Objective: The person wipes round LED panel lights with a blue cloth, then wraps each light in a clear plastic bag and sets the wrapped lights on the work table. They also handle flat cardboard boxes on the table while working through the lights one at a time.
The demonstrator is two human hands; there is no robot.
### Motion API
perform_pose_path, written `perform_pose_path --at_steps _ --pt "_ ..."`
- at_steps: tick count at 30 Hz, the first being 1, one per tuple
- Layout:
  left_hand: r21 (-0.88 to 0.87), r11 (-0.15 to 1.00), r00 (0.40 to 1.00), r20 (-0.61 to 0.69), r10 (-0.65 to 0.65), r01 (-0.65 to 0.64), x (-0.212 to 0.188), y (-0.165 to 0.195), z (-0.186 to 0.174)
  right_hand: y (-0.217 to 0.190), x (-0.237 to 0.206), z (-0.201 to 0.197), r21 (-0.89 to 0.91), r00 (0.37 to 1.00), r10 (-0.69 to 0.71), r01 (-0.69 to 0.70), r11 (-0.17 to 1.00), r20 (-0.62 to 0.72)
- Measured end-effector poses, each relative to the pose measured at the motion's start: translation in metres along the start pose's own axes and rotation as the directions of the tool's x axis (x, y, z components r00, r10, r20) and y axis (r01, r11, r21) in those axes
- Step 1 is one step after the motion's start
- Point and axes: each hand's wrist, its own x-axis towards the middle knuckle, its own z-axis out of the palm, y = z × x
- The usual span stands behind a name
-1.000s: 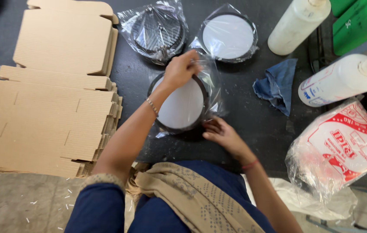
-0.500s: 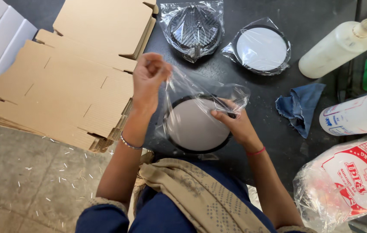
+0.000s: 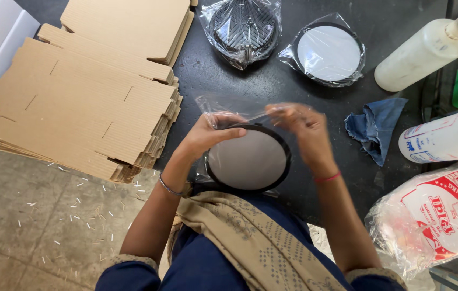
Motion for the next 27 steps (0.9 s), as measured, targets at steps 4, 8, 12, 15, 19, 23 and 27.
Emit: perform_pose_path --at_steps 4,8,12,15,19,23,27 --pt "0.082 0.996 0.999 -0.025 0.024 -0.022 -0.006 0.006 0.002 -0.019 0.008 -0.033 0.525 0.988 -0.099 0.145 0.839 -0.116" --pt "0.057 0.998 1.000 -0.018 0.024 -0.023 -0.007 0.009 0.003 -0.001 0.005 -0.033 0.342 0.982 0.189 -0.177 0.923 -0.001" --pt "0.029 0.998 0.999 -0.022 0.048 -0.047 -0.005 0.007 0.004 0.018 -0.005 -0.018 0.006 0.895 0.382 -0.394 0.919 0.232" --pt "0.018 0.998 0.997 -0.048 0.056 -0.055 -0.004 0.005 0.009 0.013 0.003 -0.017 -0.089 0.912 0.295 -0.282 0.955 0.286" --pt "0.078 0.984 0.977 -0.132 0.170 -0.161 -0.003 0.010 0.017 -0.007 0.019 -0.016 -0.099 0.882 0.292 -0.275 0.956 0.371" --pt "0.416 0.878 0.930 -0.165 0.329 -0.237 -0.011 0.024 0.020 -0.025 0.028 -0.008 -0.271 0.850 0.317 -0.216 0.938 0.420" --pt "0.571 0.810 0.926 -0.220 0.306 -0.131 -0.021 0.044 0.027 -0.038 0.031 0.002 -0.433 0.836 0.268 -0.041 0.901 0.479"
